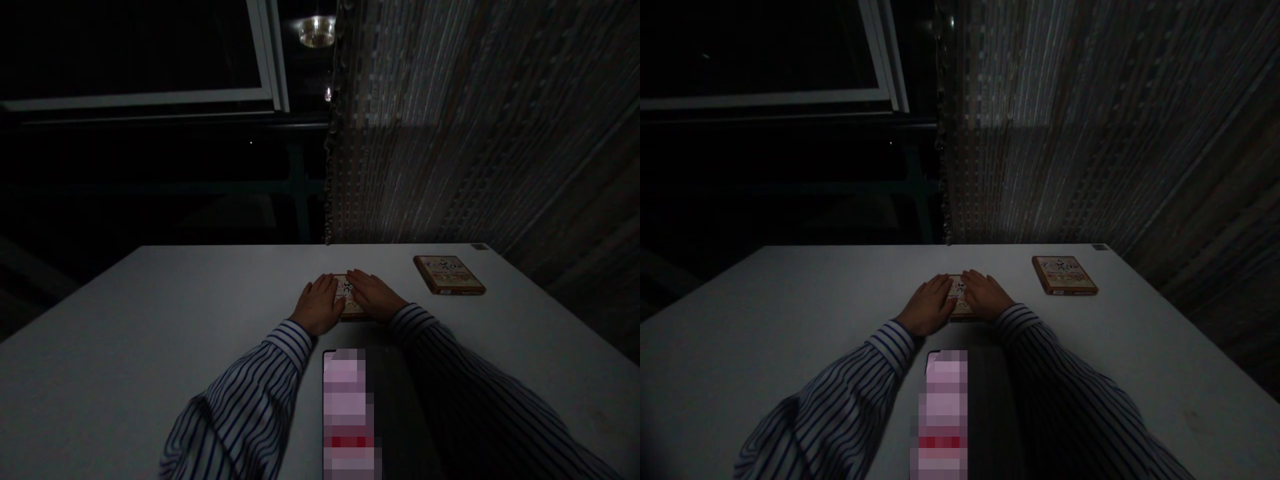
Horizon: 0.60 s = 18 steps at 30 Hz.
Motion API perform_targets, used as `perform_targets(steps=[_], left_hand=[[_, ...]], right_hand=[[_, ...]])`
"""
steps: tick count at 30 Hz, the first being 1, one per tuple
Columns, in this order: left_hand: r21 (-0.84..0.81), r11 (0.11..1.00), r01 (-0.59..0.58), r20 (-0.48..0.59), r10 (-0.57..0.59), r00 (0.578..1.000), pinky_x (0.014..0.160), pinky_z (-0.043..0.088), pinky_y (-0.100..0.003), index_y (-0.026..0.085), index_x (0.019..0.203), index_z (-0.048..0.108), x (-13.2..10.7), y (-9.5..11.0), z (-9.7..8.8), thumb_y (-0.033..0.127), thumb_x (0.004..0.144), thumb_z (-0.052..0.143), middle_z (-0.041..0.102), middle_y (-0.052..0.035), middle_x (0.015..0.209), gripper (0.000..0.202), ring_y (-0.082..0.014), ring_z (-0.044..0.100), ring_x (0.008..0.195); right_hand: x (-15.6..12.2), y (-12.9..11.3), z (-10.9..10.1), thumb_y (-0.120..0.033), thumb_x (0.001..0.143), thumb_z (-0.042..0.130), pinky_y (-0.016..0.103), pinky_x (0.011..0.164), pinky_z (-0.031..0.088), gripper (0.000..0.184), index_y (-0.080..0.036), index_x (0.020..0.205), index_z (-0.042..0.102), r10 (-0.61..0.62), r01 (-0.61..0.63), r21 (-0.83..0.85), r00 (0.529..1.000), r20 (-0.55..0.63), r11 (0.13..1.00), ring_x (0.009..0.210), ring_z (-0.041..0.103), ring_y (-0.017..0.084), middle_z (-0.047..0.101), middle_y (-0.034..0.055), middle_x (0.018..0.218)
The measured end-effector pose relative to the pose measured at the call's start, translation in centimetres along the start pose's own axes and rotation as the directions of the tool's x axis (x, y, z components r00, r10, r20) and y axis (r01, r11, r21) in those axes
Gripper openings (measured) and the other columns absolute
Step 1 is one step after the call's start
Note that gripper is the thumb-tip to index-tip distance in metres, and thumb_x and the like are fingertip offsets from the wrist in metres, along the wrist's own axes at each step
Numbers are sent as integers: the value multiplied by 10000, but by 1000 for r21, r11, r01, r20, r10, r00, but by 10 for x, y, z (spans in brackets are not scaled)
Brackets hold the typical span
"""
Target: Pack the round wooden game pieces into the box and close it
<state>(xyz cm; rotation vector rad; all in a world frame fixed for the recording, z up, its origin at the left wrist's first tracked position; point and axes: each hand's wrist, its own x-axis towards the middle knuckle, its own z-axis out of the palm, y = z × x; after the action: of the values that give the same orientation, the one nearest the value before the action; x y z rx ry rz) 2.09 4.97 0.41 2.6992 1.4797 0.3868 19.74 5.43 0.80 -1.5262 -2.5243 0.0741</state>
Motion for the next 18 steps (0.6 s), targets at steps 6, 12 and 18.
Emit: perform_targets(steps=[6,12,18], left_hand=[[14,999,-30,-18,30,999,991,298,-403,143,1168,451,17,2,-5,281,851,315,481,-108,1232,372,-221,404,1155],[-58,998,5,34,-3,999,1033,233,-434,166,1317,284,15,-1,5,313,879,238,306,-70,1397,465,-209,233,1288],[-31,997,65,-42,-67,997,1036,232,-409,131,1288,332,10,1,4,286,882,224,348,-90,1374,449,-205,272,1273]], right_hand=[[2,2,1,-208,806,329,383,989,285,485,-103,1276,389,-31,30,-17,998,-56,999,1225,333,196,407,108,1333],[2,4,2,-219,811,335,390,982,302,480,-89,1270,394,-63,64,14,996,-68,998,1211,347,207,421,131,1313],[-2,6,6,-289,856,291,434,995,275,520,-51,1317,320,2,-2,15,1000,-8,1000,1278,247,243,299,157,1390]])
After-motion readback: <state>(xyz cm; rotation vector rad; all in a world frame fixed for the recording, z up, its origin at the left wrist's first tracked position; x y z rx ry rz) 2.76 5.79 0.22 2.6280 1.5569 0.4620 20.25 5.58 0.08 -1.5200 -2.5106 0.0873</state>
